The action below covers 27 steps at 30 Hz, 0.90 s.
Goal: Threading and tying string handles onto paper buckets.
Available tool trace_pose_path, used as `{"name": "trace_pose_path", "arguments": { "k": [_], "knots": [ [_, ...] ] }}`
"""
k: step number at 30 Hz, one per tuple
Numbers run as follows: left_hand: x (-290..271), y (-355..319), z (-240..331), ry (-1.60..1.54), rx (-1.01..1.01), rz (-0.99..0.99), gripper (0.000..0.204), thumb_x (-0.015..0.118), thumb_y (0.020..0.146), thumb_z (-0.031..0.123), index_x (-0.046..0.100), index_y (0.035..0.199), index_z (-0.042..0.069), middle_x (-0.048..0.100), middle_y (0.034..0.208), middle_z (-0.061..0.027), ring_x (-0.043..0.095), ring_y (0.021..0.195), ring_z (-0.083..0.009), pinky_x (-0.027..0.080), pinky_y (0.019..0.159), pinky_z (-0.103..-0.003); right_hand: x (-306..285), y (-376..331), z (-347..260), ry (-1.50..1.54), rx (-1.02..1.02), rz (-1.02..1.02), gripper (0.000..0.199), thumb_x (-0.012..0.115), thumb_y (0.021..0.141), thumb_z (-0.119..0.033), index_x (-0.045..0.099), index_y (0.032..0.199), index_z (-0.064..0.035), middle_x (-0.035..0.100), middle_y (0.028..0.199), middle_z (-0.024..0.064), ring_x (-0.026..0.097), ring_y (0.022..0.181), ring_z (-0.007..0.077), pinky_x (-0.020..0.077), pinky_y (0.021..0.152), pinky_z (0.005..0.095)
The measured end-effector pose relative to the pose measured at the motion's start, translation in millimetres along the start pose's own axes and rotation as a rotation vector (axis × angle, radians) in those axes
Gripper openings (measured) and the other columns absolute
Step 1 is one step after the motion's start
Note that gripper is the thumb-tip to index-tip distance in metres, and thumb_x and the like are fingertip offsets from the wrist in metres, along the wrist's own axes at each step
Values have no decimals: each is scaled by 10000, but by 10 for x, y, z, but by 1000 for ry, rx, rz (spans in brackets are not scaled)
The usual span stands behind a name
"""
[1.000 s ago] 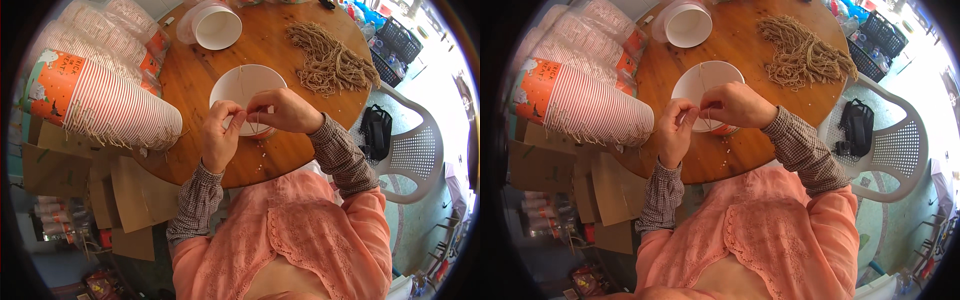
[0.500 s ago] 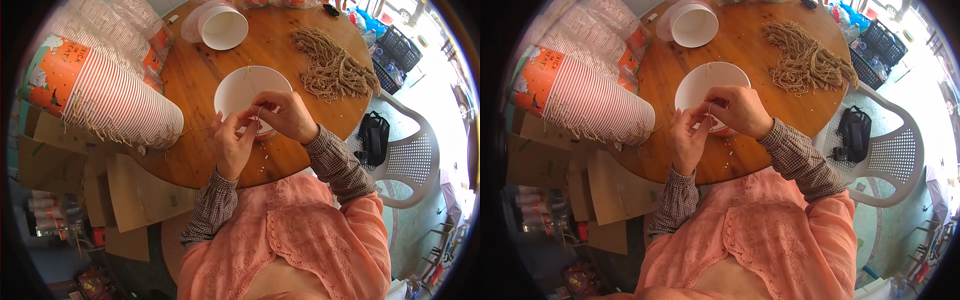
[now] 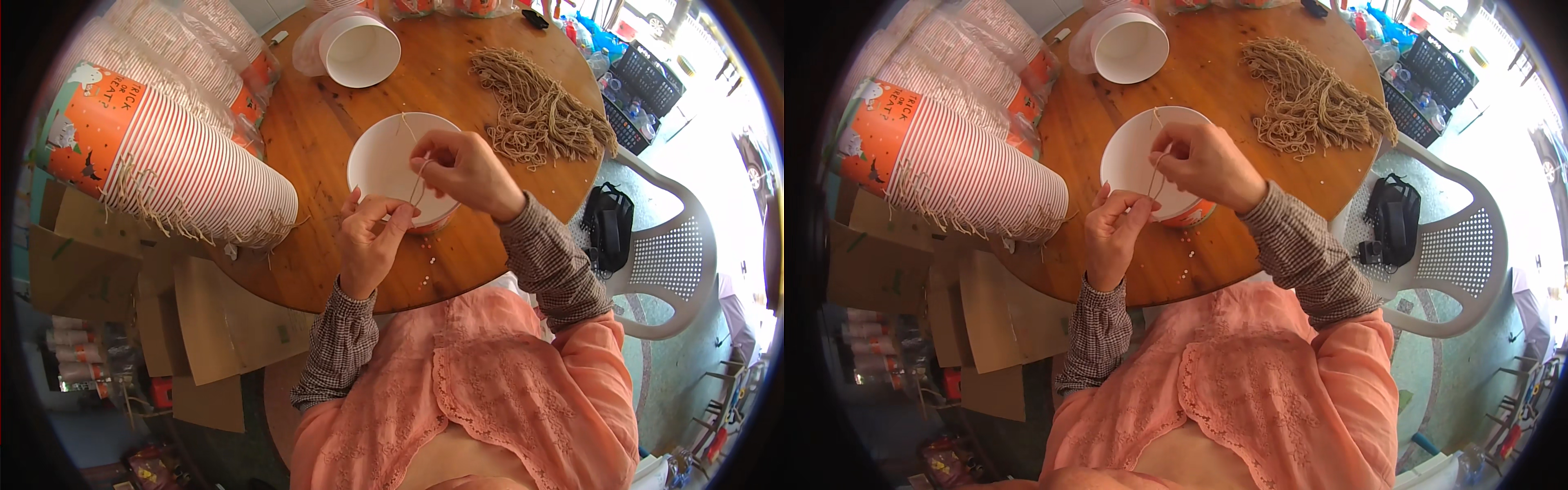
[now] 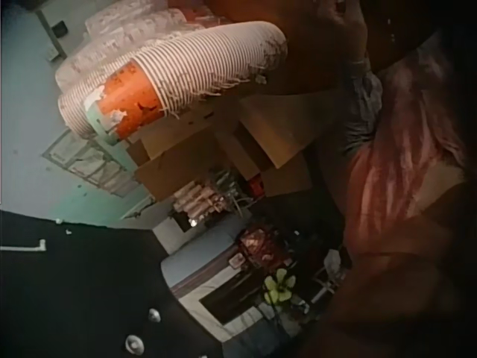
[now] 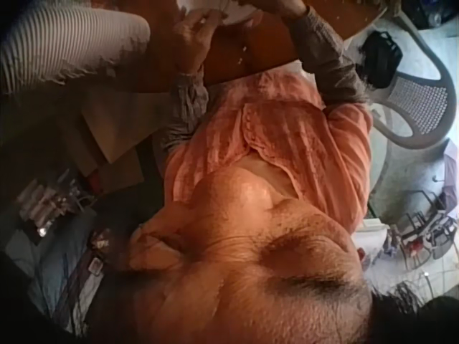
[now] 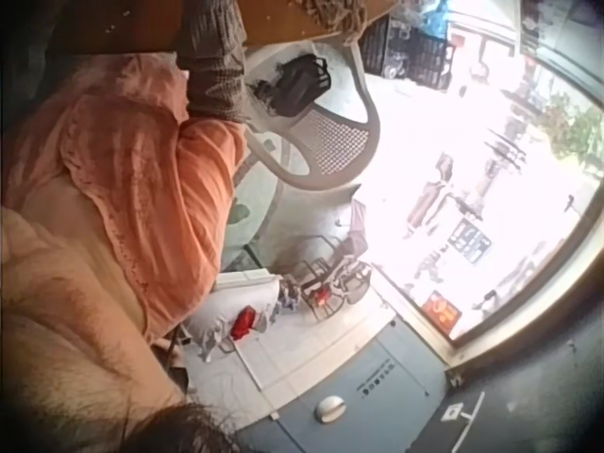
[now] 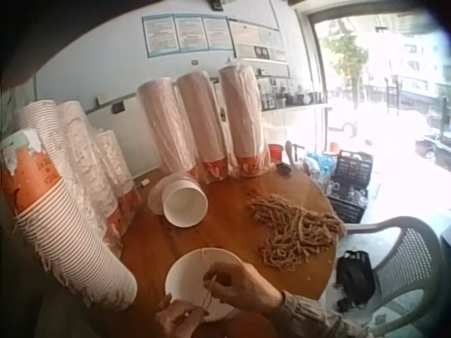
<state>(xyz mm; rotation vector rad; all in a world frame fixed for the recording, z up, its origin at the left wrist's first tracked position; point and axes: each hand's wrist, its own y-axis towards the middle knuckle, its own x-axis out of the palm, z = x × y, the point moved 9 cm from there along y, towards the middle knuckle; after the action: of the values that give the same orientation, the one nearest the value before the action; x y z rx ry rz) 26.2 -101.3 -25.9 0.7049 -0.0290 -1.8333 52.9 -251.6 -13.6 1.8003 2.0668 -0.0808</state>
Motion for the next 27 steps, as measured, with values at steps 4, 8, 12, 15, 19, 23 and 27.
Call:
{"name": "trace_pose_path", "arguments": {
  "k": [4,8,12,15,19,23,27],
  "knots": [
    [-12,-6,-11,-71,-18,-31,177,579,938,228,666,855,98,679,801,43,626,755,-66,133,1109,-397,-142,21,-58,385,12,-88,198,545,819,-33,582,999,41,616,943,64,626,775,119,529,694,263],
    [-16,0,-4,-96,-20,-35,179,560,950,224,658,867,98,680,817,37,623,747,-58,126,1111,-399,-172,-40,27,558,-70,-169,149,548,822,-2,598,960,24,590,1080,89,605,967,157,495,843,300],
    [-7,12,-21,-98,-29,-43,201,537,966,234,652,878,94,678,822,34,629,749,-66,123,1110,-393,-121,-162,-136,130,-301,-185,133,640,838,-44,652,969,-24,592,1139,80,564,1071,200,458,912,335],
    [-15,12,-16,-84,-25,-47,209,530,972,240,647,882,92,675,818,35,633,756,-69,124,1109,-389,-57,-203,-183,-5,-356,-150,177,702,820,-82,684,995,-57,595,1132,69,566,1077,207,460,908,336],
    [-5,1,3,-74,-16,-44,214,526,977,243,643,883,91,673,817,33,635,762,-72,129,1109,-388,-38,-182,-163,4,-320,-97,153,699,821,-71,687,973,-50,623,1054,67,582,1023,198,465,887,334],
    [12,3,8,-61,-9,-47,208,531,976,241,642,881,93,677,834,31,637,758,-71,127,1110,-387,-37,-185,-155,-67,-412,-90,126,710,817,-85,685,935,-50,654,894,41,592,935,183,467,831,325],
    [-32,19,55,-30,18,-21,145,593,931,212,647,890,83,682,855,21,635,788,-99,179,1102,-385,-84,-184,-101,43,-336,-24,94,705,837,-104,671,898,-41,646,827,10,586,864,132,463,789,292]
  ]
}}
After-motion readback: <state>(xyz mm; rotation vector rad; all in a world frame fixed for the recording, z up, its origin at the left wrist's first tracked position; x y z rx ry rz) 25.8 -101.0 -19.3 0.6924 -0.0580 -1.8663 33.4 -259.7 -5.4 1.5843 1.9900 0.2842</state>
